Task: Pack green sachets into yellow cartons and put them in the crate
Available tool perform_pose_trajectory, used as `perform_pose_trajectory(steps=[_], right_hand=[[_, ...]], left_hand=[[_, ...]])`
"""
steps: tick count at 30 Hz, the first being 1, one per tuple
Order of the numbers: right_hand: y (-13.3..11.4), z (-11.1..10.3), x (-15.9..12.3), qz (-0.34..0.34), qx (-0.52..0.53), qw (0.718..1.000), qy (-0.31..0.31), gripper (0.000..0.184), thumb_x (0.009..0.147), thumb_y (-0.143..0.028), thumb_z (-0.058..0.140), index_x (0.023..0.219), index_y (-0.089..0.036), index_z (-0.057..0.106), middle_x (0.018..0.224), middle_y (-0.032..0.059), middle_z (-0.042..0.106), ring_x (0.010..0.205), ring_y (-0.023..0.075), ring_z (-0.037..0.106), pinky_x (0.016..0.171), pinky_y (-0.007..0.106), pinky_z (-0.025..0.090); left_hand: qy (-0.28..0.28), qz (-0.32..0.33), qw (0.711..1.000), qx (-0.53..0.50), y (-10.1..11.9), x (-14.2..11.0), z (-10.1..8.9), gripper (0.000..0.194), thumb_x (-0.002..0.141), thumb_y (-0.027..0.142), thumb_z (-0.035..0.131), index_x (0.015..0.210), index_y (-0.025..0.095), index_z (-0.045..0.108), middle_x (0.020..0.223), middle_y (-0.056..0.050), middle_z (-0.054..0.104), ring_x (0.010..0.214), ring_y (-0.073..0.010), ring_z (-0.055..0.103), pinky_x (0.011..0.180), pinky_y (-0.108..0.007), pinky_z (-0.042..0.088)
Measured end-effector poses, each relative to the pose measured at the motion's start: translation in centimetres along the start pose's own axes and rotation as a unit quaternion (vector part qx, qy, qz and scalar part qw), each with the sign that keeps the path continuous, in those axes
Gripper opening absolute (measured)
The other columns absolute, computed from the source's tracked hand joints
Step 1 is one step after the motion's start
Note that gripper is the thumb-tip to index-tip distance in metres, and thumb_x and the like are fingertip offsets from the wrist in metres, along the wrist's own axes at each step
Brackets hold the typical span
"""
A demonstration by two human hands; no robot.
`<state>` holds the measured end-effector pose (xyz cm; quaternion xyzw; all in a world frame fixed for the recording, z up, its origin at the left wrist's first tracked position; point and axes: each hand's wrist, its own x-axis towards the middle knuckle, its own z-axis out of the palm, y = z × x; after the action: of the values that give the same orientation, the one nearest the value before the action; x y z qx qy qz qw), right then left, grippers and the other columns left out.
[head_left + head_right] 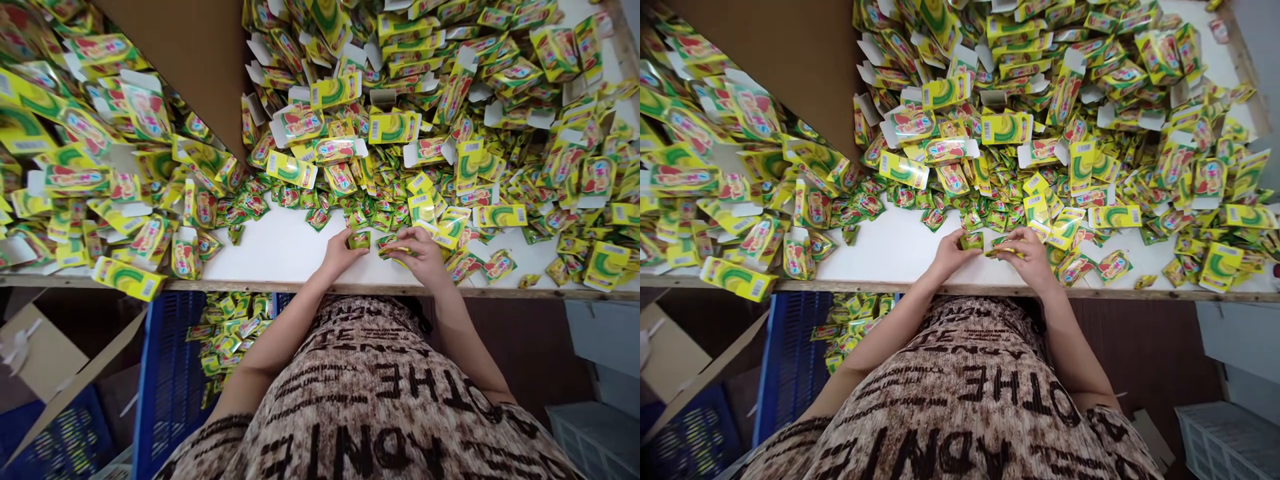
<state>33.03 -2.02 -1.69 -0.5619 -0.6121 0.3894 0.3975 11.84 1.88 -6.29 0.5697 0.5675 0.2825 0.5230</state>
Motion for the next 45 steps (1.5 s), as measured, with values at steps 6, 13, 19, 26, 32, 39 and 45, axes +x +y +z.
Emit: perform_pose_trajectory(steps=[6,13,19,26,32,39,45], right_hand=[[-0.5,3.1,2.3,0.005,-0.017,0.976,-0.216,0.017,0.081,-0.034,0.071,0.076,-0.018,0.073,0.068,-0.0005,0.061,0.068,0.0145,0.053,0.063,0.027,0.039],[1.0,5.0,2.7,0.059,-0.036,0.986,-0.154,0.022,0.075,-0.037,0.073,0.082,-0.019,0.063,0.067,-0.0038,0.054,0.064,0.0133,0.046,0.06,0.025,0.034],[1.4,5.9,1.0,0.06,-0.05,0.996,-0.049,0.024,0.074,-0.037,0.072,0.086,-0.02,0.058,0.079,-0.0004,0.058,0.076,0.017,0.053,0.069,0.029,0.043],[0.5,3.4,-2.1,0.075,-0.026,0.992,-0.103,0.028,0.088,-0.048,0.058,0.088,-0.02,0.06,0.067,-0.0022,0.054,0.063,0.0155,0.054,0.06,0.028,0.044],[1.3,3.0,-6.1,-0.037,-0.247,0.967,-0.05,0.017,0.093,-0.026,0.049,0.098,-0.018,0.064,0.095,0.0139,0.066,0.093,0.0288,0.06,0.084,0.044,0.05],[2.3,2.7,-6.8,-0.071,-0.226,0.964,-0.125,0.028,0.085,-0.009,0.045,0.104,-0.017,0.063,0.101,0.0145,0.067,0.096,0.028,0.062,0.083,0.042,0.053],[2.2,2.4,-6.4,-0.01,-0.125,0.989,-0.076,0.017,0.088,-0.018,0.052,0.102,-0.021,0.061,0.097,0.0092,0.068,0.091,0.0242,0.064,0.081,0.039,0.052]], left_hand=[[-0.083,-0.047,0.991,-0.093,-0.4,-1.6,-1.7,0.041,0.054,0.03,0.083,0.079,0.016,0.054,0.066,0.005,0.058,0.061,-0.0101,0.051,0.056,-0.02,0.036],[-0.168,-0.048,0.969,-0.177,0.0,-2.4,-2.8,0.033,0.066,0.031,0.075,0.092,0.012,0.069,0.085,-0.004,0.069,0.075,-0.0147,0.06,0.071,-0.027,0.047],[-0.126,0.005,0.978,-0.168,0.0,-3.4,-1.9,0.05,0.072,0.038,0.077,0.115,0.014,0.066,0.115,-0.01,0.07,0.1,-0.0212,0.064,0.089,-0.033,0.05],[-0.14,0.022,0.986,-0.084,1.2,-2.2,-1.3,0.048,0.075,0.045,0.073,0.112,0.015,0.066,0.087,-0.005,0.072,0.075,-0.016,0.063,0.067,-0.027,0.048],[-0.084,0.158,0.981,0.071,5.7,-0.3,5.1,0.032,0.082,0.04,0.068,0.103,0.019,0.057,0.091,-0.004,0.064,0.082,-0.0176,0.061,0.073,-0.03,0.049],[-0.095,0.203,0.911,0.347,7.2,1.0,9.2,0.06,0.07,0.032,0.081,0.115,0.017,0.045,0.115,-0.014,0.052,0.108,-0.0298,0.053,0.088,-0.04,0.045],[-0.091,0.202,0.869,0.443,5.7,1.0,4.8,0.045,0.073,0.008,0.061,0.116,0.013,0.049,0.107,-0.015,0.058,0.102,-0.0307,0.053,0.087,-0.041,0.042]])
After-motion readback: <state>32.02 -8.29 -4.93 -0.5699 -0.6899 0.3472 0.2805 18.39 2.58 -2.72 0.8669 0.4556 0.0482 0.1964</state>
